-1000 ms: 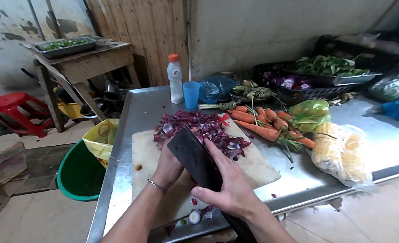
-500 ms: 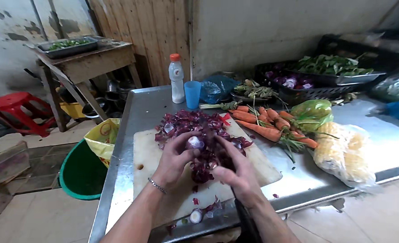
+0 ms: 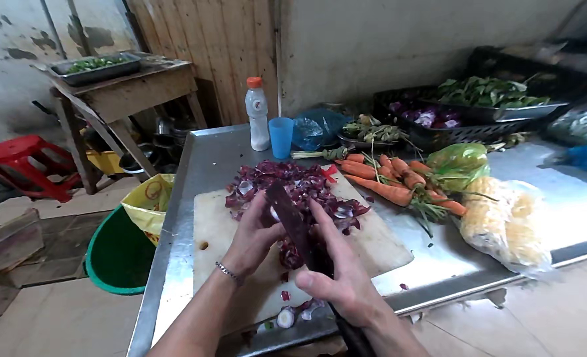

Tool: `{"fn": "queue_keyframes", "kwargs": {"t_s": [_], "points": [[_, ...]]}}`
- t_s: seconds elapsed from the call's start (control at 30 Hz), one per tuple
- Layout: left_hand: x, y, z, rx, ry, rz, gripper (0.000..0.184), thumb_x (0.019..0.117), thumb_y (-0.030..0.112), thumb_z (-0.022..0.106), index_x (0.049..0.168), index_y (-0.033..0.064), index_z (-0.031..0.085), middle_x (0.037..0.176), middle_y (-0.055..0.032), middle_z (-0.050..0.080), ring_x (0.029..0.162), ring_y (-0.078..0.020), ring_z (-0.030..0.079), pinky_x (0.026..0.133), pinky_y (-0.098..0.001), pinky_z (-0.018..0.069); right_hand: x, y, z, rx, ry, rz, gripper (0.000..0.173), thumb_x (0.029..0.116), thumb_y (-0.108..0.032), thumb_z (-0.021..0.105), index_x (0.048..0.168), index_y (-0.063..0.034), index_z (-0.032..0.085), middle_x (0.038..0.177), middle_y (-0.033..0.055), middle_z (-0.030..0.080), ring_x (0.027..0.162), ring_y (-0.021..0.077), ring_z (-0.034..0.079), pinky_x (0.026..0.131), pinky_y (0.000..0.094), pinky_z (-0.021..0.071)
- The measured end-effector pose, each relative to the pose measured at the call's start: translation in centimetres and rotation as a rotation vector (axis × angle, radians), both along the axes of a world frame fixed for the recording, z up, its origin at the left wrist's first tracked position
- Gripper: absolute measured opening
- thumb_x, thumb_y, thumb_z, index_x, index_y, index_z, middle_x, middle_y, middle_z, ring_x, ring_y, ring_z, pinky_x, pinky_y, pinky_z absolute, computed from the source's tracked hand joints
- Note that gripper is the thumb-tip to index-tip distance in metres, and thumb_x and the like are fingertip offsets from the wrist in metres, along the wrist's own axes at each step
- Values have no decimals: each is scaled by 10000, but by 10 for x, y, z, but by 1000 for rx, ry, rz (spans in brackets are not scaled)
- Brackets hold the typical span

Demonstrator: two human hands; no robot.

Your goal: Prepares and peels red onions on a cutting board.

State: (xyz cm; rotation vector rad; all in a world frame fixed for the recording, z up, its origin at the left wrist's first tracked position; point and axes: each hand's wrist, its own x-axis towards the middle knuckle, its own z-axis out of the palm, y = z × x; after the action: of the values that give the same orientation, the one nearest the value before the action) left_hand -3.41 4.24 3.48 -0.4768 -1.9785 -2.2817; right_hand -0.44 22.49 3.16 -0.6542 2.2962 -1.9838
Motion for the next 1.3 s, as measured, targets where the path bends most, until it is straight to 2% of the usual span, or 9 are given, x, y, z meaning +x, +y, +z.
{"fn": "queue_keyframes", "kwargs": {"t_s": [0.2,0.33,0.5,0.67,0.73,0.97,1.07,1.17,1.3], "points": [[-2,0,-1,-11,-3,18,528,811,-41,671,1286,153,543,1139,-9,679,940,-101,683,787,-268,595,-5,-4,0,-2,-20,-9,1092,729,-807,660,1572,-161,407,1259,-15,670,1069,39,649,896,285,572],[-4,0,-2,-52,30,9,546,828,-3,742,1320,147,561,1217,-40,651,997,-142,677,832,-294,598,-12,1,-5,-261,-164,-10,922,776,-657,739,1512,-163,488,824,-72,627,553,-16,493,492,170,446],[-5,0,-1,-66,10,37,551,810,49,780,1309,161,576,1267,-51,645,1021,-182,683,821,-328,606,-23,16,-16,-468,-285,-40,774,841,-626,671,1431,-156,500,684,-48,537,448,17,436,424,170,416],[-5,0,-3,-58,57,34,548,806,21,769,1298,156,567,1181,-25,660,971,-128,680,815,-289,600,-1,5,-1,-193,-54,-14,1162,725,-776,708,1598,-127,301,921,-65,634,680,-13,560,589,187,505],[-1,1,0,-45,63,48,533,798,23,758,1277,154,563,1135,11,685,957,-92,684,806,-268,600,5,3,5,-37,6,-17,1175,723,-804,681,1616,-151,286,1186,-3,678,994,40,660,846,285,588],[2,3,1,-57,23,97,550,806,4,721,1316,114,547,1136,3,697,983,-91,687,838,-264,595,2,-1,3,142,21,-60,1093,727,-836,632,1591,-215,381,1343,0,637,1162,76,628,960,376,563],[0,3,-1,-46,36,73,545,780,-67,714,1260,147,568,1106,11,706,930,-94,698,793,-271,606,1,-2,1,61,7,-70,1005,748,-779,661,1553,-219,443,1215,-30,679,1010,46,662,841,311,589],[-3,1,-2,-67,60,26,590,766,-107,753,1268,141,566,1189,-44,667,974,-162,695,825,-320,614,-8,1,-3,-166,-120,-78,916,779,-664,710,1511,-165,478,854,-65,633,583,2,520,512,195,467],[-4,0,-1,-77,65,22,585,794,-36,737,1325,132,556,1301,-55,634,1104,-186,665,911,-336,590,-19,14,-11,-344,-231,-104,821,838,-601,672,1495,-169,438,666,-72,512,465,19,443,424,182,413]]}}
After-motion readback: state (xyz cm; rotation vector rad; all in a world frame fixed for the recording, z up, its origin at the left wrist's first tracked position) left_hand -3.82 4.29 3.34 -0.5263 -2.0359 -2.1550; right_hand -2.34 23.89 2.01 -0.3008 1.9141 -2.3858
